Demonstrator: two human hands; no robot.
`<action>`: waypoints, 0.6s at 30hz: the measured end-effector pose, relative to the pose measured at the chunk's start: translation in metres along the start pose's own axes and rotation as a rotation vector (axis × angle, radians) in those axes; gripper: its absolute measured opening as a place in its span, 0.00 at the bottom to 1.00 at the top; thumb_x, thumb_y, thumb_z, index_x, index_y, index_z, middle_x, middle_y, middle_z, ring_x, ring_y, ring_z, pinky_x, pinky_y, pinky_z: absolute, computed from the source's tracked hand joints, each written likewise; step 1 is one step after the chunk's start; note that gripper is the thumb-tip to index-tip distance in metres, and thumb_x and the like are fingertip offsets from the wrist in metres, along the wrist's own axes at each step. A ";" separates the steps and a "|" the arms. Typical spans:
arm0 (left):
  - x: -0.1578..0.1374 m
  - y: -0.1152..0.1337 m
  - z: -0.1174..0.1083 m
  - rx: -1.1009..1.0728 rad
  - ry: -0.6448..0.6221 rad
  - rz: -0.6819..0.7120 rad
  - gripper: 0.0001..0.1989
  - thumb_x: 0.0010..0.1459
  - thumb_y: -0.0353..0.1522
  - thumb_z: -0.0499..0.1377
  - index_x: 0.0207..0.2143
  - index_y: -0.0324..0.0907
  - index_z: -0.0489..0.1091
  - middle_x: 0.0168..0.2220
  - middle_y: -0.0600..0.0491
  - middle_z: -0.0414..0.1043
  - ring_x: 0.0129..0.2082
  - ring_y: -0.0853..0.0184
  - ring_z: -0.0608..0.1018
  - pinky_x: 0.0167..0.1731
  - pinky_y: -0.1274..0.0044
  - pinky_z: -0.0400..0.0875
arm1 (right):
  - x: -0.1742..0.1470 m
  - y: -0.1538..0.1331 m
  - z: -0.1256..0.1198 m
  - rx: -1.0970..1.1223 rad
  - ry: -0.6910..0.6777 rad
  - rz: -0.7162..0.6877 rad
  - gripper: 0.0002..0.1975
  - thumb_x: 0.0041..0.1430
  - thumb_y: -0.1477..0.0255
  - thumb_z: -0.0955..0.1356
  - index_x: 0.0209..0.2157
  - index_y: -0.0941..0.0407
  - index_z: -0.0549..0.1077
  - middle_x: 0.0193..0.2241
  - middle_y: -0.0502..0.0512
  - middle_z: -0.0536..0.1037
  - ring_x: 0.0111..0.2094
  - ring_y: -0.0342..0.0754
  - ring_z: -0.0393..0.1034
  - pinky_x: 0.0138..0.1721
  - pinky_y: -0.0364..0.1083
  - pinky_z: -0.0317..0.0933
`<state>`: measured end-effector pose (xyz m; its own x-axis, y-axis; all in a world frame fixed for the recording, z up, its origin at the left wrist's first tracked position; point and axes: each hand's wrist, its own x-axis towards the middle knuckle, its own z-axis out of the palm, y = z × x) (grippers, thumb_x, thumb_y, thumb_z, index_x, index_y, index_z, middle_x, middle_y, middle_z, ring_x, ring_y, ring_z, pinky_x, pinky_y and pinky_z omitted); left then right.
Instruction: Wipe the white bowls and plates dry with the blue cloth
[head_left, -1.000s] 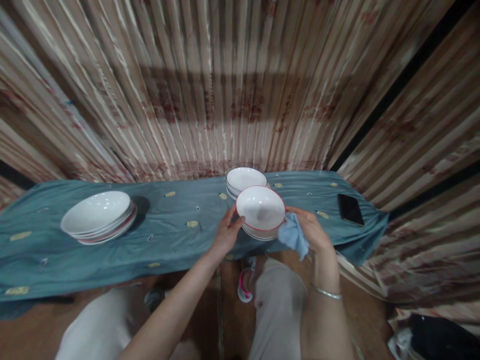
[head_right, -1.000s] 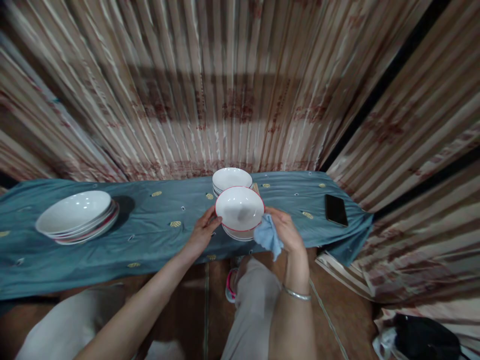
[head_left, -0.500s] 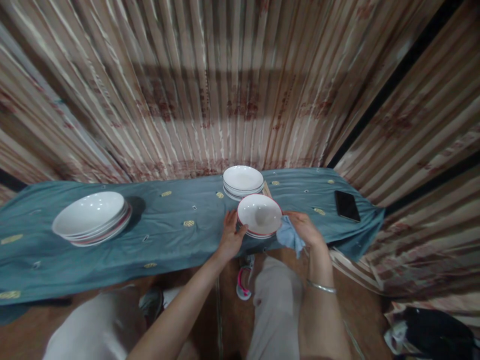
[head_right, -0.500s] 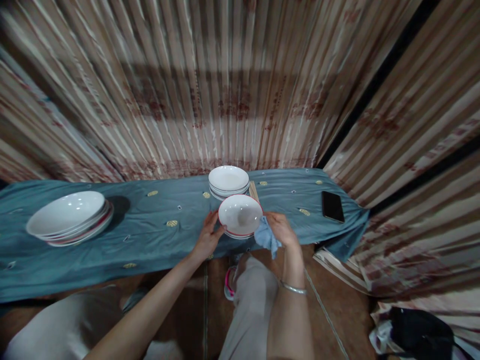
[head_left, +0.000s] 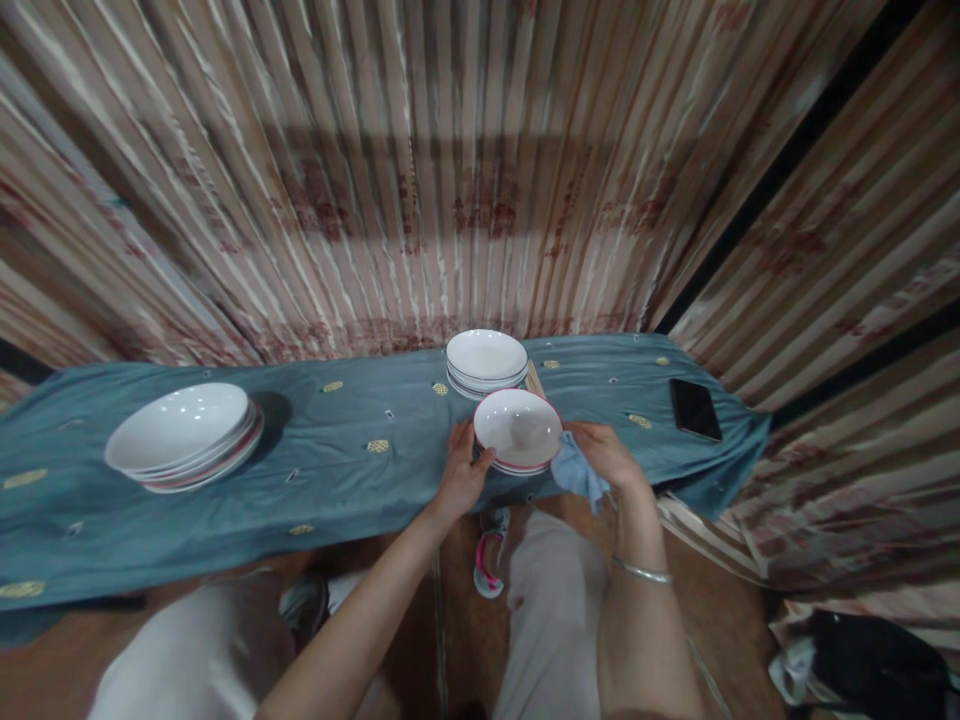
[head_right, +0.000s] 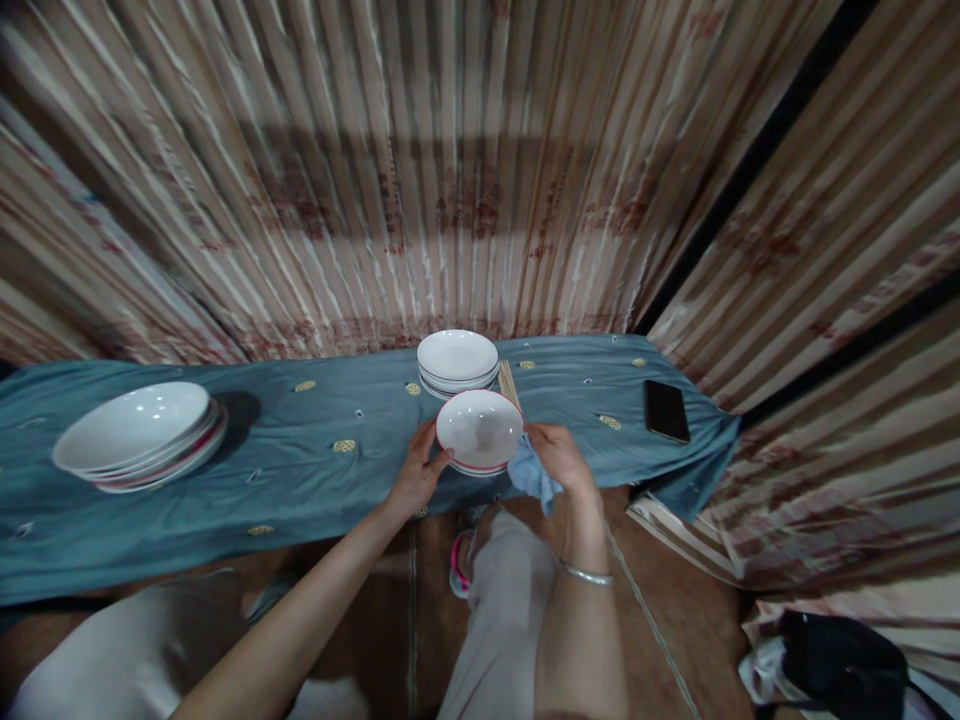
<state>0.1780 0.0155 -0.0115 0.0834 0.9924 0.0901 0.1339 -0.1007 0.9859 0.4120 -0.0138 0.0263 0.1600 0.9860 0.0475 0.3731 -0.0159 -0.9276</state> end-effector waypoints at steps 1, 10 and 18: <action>0.000 0.000 0.000 -0.003 -0.004 0.011 0.24 0.46 0.32 0.63 0.49 0.43 0.71 0.59 0.46 0.65 0.64 0.53 0.57 0.64 0.62 0.44 | 0.000 -0.002 0.001 -0.056 0.012 -0.012 0.18 0.52 0.58 0.65 0.23 0.57 0.77 0.20 0.51 0.76 0.28 0.50 0.71 0.29 0.45 0.63; -0.003 -0.005 -0.001 -0.126 0.045 -0.110 0.28 0.48 0.37 0.65 0.53 0.41 0.69 0.62 0.44 0.62 0.65 0.53 0.56 0.64 0.63 0.45 | -0.014 -0.033 -0.004 -0.532 0.166 -0.063 0.16 0.59 0.64 0.60 0.32 0.53 0.78 0.32 0.60 0.81 0.40 0.55 0.74 0.39 0.47 0.62; -0.020 -0.002 -0.050 -0.167 0.109 -0.143 0.29 0.47 0.36 0.65 0.54 0.42 0.68 0.64 0.43 0.59 0.65 0.53 0.58 0.63 0.61 0.48 | -0.033 -0.100 0.051 -0.179 -0.149 -0.317 0.20 0.62 0.61 0.61 0.45 0.54 0.78 0.44 0.56 0.80 0.46 0.55 0.72 0.50 0.51 0.61</action>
<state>0.1263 -0.0011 -0.0082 -0.0329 0.9984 -0.0460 -0.0289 0.0450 0.9986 0.3229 -0.0365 0.0989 -0.1180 0.9598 0.2546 0.5385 0.2772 -0.7957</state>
